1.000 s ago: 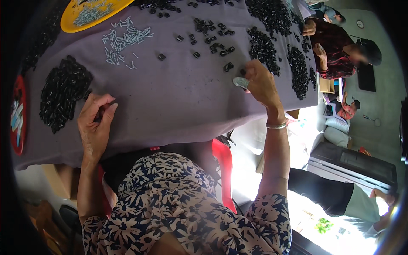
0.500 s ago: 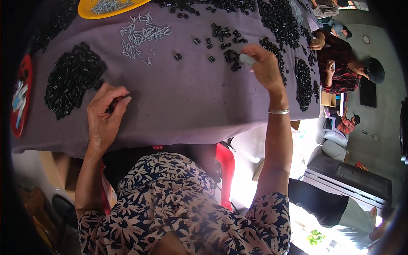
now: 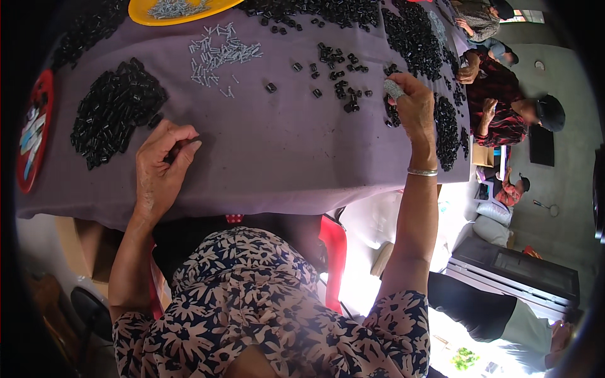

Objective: Manually assembling small plastic and metal components at a workstation.

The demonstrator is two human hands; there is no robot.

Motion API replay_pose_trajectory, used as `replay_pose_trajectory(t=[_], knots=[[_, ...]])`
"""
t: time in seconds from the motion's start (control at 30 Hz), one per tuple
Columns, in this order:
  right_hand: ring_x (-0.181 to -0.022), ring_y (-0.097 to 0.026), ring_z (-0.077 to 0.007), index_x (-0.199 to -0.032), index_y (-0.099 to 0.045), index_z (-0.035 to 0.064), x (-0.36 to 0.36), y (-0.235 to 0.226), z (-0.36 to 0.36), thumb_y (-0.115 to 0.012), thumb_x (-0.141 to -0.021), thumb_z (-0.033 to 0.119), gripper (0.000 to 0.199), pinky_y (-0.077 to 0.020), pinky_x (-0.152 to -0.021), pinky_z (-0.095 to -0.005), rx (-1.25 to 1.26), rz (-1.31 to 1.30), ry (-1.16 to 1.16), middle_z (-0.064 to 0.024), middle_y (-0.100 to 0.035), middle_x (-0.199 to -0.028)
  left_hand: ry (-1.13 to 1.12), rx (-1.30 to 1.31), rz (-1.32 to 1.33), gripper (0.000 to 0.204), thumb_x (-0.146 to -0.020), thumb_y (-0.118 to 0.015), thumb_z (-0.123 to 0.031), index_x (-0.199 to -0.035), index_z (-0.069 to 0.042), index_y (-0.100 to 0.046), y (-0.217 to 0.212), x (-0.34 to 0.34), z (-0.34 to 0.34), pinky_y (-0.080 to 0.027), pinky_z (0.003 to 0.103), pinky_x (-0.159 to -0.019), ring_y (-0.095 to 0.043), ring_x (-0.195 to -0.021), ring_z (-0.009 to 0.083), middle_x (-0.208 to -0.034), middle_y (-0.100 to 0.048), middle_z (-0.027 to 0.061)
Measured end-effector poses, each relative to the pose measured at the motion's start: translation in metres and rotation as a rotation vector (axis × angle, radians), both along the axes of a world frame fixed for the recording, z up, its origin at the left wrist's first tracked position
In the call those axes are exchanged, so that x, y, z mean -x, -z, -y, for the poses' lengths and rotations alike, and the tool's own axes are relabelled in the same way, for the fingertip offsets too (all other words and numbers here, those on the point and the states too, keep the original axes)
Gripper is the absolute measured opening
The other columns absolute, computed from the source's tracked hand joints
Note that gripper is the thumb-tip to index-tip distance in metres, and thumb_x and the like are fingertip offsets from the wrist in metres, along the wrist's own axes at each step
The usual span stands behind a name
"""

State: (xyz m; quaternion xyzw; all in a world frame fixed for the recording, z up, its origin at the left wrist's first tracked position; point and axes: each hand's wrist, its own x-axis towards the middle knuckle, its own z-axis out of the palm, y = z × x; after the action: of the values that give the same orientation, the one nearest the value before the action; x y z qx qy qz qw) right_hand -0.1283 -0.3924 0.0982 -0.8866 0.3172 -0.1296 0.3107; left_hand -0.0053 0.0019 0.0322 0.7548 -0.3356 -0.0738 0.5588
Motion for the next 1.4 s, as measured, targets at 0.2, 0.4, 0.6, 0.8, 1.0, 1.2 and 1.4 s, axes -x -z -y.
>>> replay_pose_trajectory(t=[0.2,0.4,0.6,0.8,1.0,1.2,1.4], knots=[[-0.071,-0.055,-0.0044,-0.096,-0.072,0.0051,-0.012,0.020,-0.004,-0.070,-0.085,0.004,0.011,-0.0444,-0.061,-0.0221,-0.025,0.070,-0.197,0.0014,-0.069,-0.081,-0.010,0.003,0.010,0.015,-0.083,-0.067,0.007,-0.096,0.000,-0.065,0.000,0.000,0.004,-0.041,0.023,-0.061,-0.052,-0.068,0.0096,-0.080,-0.054,0.0025],[-0.076,-0.062,-0.0086,-0.096,-0.071,0.0044,-0.035,0.037,-0.022,-0.071,-0.082,0.002,0.015,-0.0498,-0.069,-0.0262,0.082,-0.020,-0.381,-0.0027,-0.071,-0.083,-0.024,-0.007,0.005,0.016,-0.082,-0.068,0.006,-0.096,0.000,-0.065,0.004,-0.002,0.000,-0.041,0.023,-0.061,-0.051,-0.069,0.0096,-0.079,-0.053,0.0020],[-0.082,-0.067,-0.0127,-0.103,-0.070,0.0048,-0.001,0.028,0.019,-0.068,-0.080,-0.002,0.024,-0.0533,-0.073,-0.0290,0.276,-0.005,-0.303,-0.0065,-0.072,-0.088,-0.006,0.009,0.018,0.016,-0.082,-0.068,0.005,-0.097,-0.001,-0.066,0.002,-0.001,0.002,-0.040,0.023,-0.060,-0.049,-0.068,0.0096,-0.078,-0.052,0.0017],[-0.076,-0.062,-0.0088,-0.105,-0.070,0.0038,0.001,0.004,-0.007,-0.066,-0.086,-0.001,0.020,-0.0482,-0.064,-0.0225,-0.054,0.020,-0.084,0.0007,-0.069,-0.086,-0.016,0.008,0.014,0.017,-0.082,-0.069,0.005,-0.097,-0.001,-0.066,0.005,0.000,0.000,-0.040,0.023,-0.060,-0.049,-0.068,0.0097,-0.078,-0.052,0.0018],[-0.071,-0.058,-0.0073,-0.103,-0.071,0.0033,-0.006,0.022,-0.001,-0.064,-0.086,-0.003,0.020,-0.0458,-0.063,-0.0220,-0.012,0.144,-0.254,0.0027,-0.067,-0.086,-0.009,0.009,0.020,0.017,-0.082,-0.068,0.007,-0.097,-0.001,-0.066,0.005,0.000,0.004,-0.041,0.023,-0.060,-0.050,-0.068,0.0088,-0.079,-0.053,0.0020],[-0.070,-0.059,-0.0099,-0.098,-0.071,0.0021,-0.027,0.029,-0.013,-0.068,-0.082,0.001,0.016,-0.0478,-0.066,-0.0252,0.149,-0.095,-0.223,-0.0049,-0.070,-0.080,-0.012,0.021,0.013,0.019,-0.082,-0.068,0.008,-0.098,0.000,-0.066,0.007,-0.001,0.001,-0.042,0.023,-0.060,-0.052,-0.068,0.0086,-0.080,-0.054,0.0023],[-0.064,-0.060,-0.0217,-0.096,-0.070,0.0026,-0.017,0.025,-0.012,-0.065,-0.081,0.003,0.016,-0.0484,-0.065,-0.0307,0.329,-0.167,-0.329,-0.0113,-0.069,-0.076,-0.011,0.024,0.002,0.019,-0.081,-0.068,0.008,-0.098,0.000,-0.066,0.007,0.001,0.000,-0.042,0.024,-0.060,-0.052,-0.068,0.0094,-0.079,-0.054,0.0023]])
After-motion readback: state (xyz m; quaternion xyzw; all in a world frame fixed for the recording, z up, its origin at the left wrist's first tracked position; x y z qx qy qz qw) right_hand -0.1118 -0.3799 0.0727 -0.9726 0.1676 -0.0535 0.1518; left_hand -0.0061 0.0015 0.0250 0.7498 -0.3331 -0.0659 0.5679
